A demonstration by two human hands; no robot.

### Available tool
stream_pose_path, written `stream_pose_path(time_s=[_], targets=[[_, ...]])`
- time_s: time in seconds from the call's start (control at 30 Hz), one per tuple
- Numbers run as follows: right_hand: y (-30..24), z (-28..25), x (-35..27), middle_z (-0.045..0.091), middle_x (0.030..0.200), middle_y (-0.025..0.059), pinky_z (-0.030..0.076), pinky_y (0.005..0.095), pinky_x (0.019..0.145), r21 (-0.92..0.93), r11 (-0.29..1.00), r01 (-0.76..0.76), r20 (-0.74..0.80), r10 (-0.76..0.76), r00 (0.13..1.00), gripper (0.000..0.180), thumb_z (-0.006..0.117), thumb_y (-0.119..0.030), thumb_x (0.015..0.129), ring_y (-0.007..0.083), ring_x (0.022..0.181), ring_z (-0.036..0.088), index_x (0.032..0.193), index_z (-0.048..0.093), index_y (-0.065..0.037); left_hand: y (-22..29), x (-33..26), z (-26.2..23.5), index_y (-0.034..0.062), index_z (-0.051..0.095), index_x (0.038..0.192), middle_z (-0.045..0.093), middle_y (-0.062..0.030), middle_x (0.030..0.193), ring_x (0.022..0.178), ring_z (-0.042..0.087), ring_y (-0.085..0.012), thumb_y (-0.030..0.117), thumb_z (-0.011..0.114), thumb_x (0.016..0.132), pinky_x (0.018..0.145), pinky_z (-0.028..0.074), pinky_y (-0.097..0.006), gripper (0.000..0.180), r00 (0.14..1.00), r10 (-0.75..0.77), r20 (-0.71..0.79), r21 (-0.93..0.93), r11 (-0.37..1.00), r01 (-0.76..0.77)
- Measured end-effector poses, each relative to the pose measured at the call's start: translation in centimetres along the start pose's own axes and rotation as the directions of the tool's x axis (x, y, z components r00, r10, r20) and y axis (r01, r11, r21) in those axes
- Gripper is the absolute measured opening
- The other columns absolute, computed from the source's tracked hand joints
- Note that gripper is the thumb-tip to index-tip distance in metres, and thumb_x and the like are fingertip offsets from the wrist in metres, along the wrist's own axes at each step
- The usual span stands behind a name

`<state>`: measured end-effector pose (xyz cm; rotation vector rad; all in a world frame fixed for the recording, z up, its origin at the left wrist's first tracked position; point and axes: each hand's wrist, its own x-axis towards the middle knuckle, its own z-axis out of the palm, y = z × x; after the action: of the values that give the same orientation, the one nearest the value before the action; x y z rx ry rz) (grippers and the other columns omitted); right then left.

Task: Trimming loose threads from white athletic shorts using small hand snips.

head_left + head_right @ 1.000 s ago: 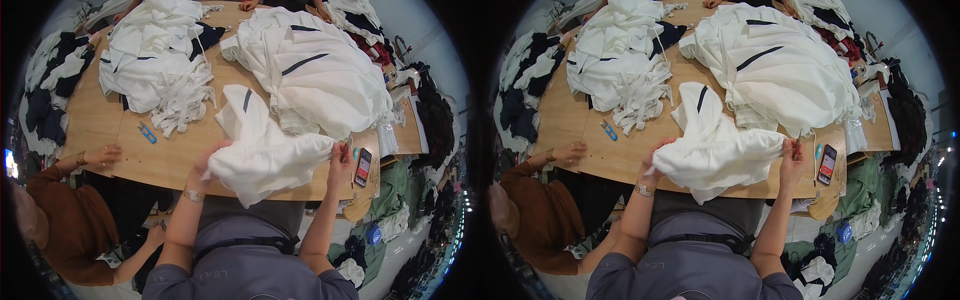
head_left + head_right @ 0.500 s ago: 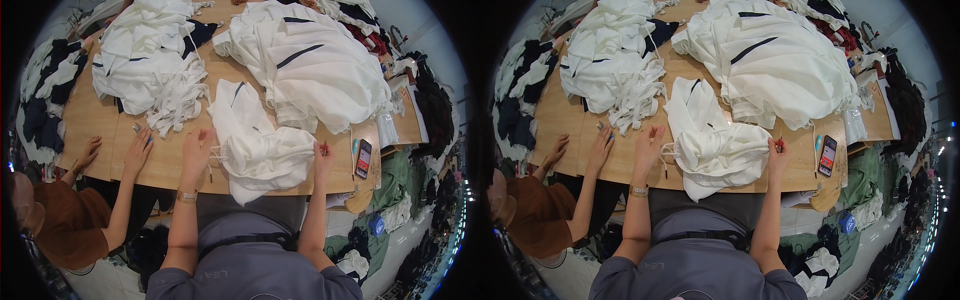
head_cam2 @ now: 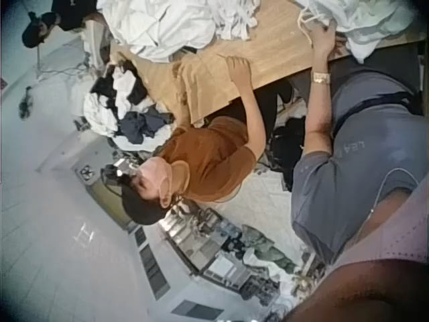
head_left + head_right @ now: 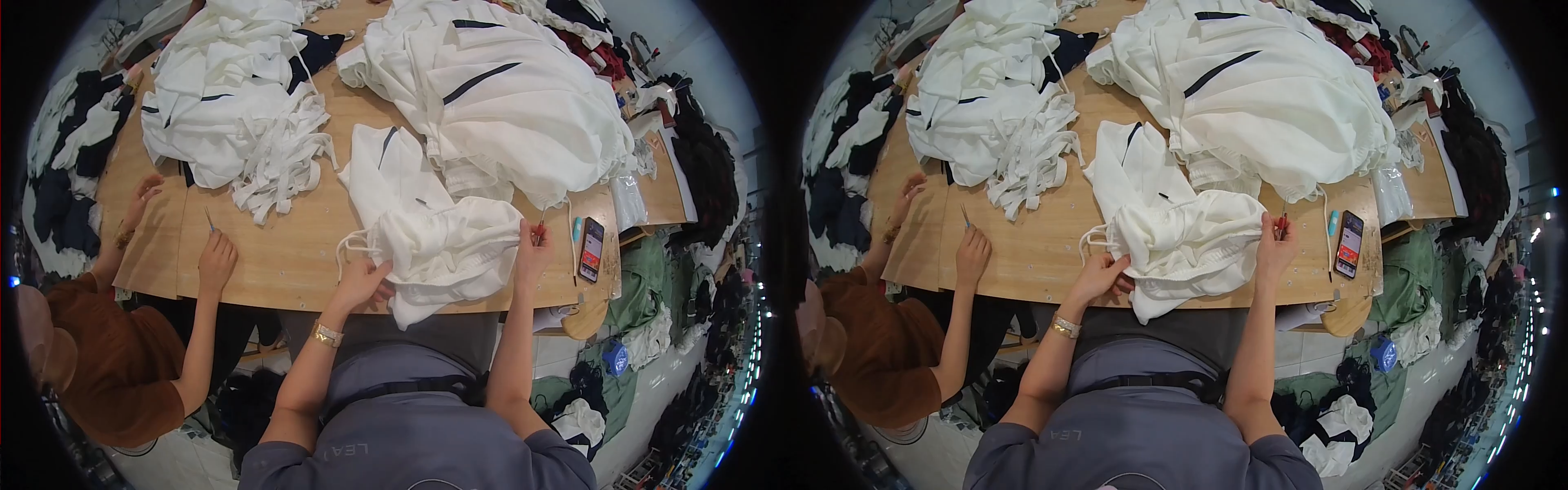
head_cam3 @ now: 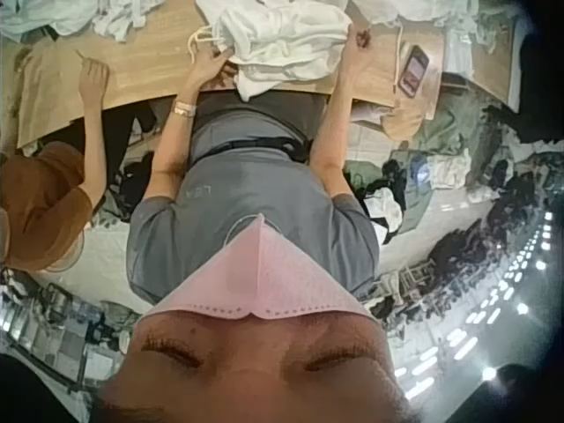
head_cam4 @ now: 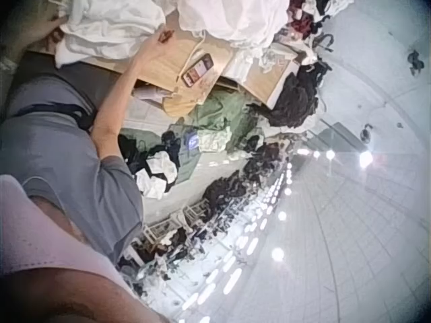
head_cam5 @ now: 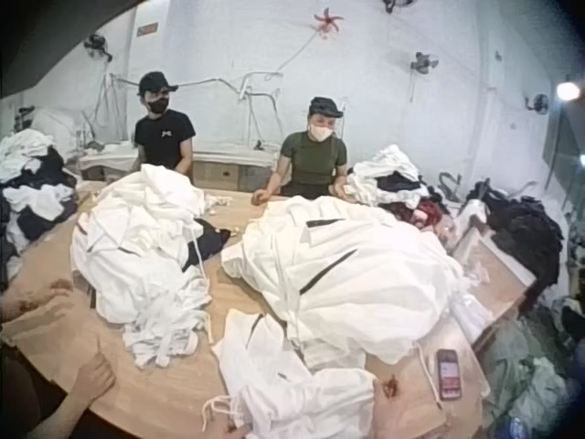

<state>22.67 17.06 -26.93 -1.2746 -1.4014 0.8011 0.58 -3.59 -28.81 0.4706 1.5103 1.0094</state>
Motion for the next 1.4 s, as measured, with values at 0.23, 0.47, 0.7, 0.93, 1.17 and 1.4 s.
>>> stream_pose_path(time_s=[0.23,0.47,0.7,0.93,1.17,1.4], targets=[[0.2,-1.3,-0.8,0.047,0.066,-0.0042,0.031,0.0189,0.053,0.039,0.999,-0.038,-0.077,0.041,0.996,0.018,0.064,-0.016,0.081,0.0037,0.059,0.038,0.075,0.053,-0.003,6.2,-2.3,-0.9,0.0028,0.053,0.108,0.055,-0.0082,0.111,0.103,0.053,-0.0173,0.024,0.046,0.092,0.091,0.043,-0.034,0.028,0.895,0.431,-0.113,-0.798,0.497,-0.34],[2.6,0.9,-3.0,0.043,0.06,-0.0053,0.026,0.0199,0.046,-0.057,0.996,-0.071,0.08,0.076,0.994,0.017,0.065,-0.015,0.08,0.0031,0.053,0.033,0.075,0.054,-0.002,1.1,0.7,-0.8,0.0045,0.051,0.104,0.055,-0.0033,0.099,0.09,0.052,-0.0118,0.027,0.054,0.088,0.076,0.042,-0.028,0.028,0.893,0.07,-0.445,-0.705,0.588,-0.397],[-2.4,2.2,-3.0,0.04,0.059,-0.0074,0.024,0.0196,0.045,0.07,0.996,-0.05,-0.042,0.053,0.998,0.014,0.065,-0.014,0.08,0.0016,0.053,0.031,0.075,0.058,-0.003,1.7,0.3,2.3,0.004,0.053,0.089,0.055,-0.0028,0.068,0.049,0.053,-0.0074,0.033,0.061,0.083,0.038,0.034,-0.018,0.031,0.803,0.172,-0.571,-0.252,0.894,-0.371],[-3.7,5.1,-7.2,0.056,0.058,0.0034,0.04,0.0309,0.047,-0.008,0.829,0.56,0.551,-0.463,0.694,0.034,0.077,-0.032,0.06,0.0192,0.05,0.051,0.087,0.067,-0.014,2.6,3.4,-0.1,-0.0031,0.057,0.086,0.06,-0.0078,0.07,0.051,0.057,-0.0133,0.041,0.06,0.081,0.042,0.042,-0.024,0.045,0.782,0.289,-0.552,0.0,0.938,-0.347],[-6.1,5.4,-8.0,0.05,0.059,0.0014,0.036,0.032,0.066,-0.102,0.709,0.698,0.656,-0.48,0.583,0.034,0.069,-0.012,0.058,0.0181,0.06,0.048,0.092,0.066,-0.014,2.9,3.2,-2.0,0.0044,0.055,0.108,0.062,-0.0086,0.096,0.086,0.06,-0.0165,0.028,0.054,0.087,0.073,0.048,-0.032,0.031,0.952,0.194,-0.237,-0.563,0.772,-0.297],[-9.7,2.9,-7.3,0.046,0.054,-0.0002,0.036,0.0314,0.059,0.073,0.574,0.816,0.36,-0.778,0.515,0.028,0.067,-0.002,0.056,0.0178,0.051,0.046,0.083,0.066,-0.008,8.3,-1.4,1.1,0.0062,0.036,0.13,0.04,-0.0092,0.133,0.124,0.035,-0.0256,0.03,0.034,0.093,0.104,0.023,-0.043,0.044,0.671,0.709,0.216,-0.976,0.186,0.118]])
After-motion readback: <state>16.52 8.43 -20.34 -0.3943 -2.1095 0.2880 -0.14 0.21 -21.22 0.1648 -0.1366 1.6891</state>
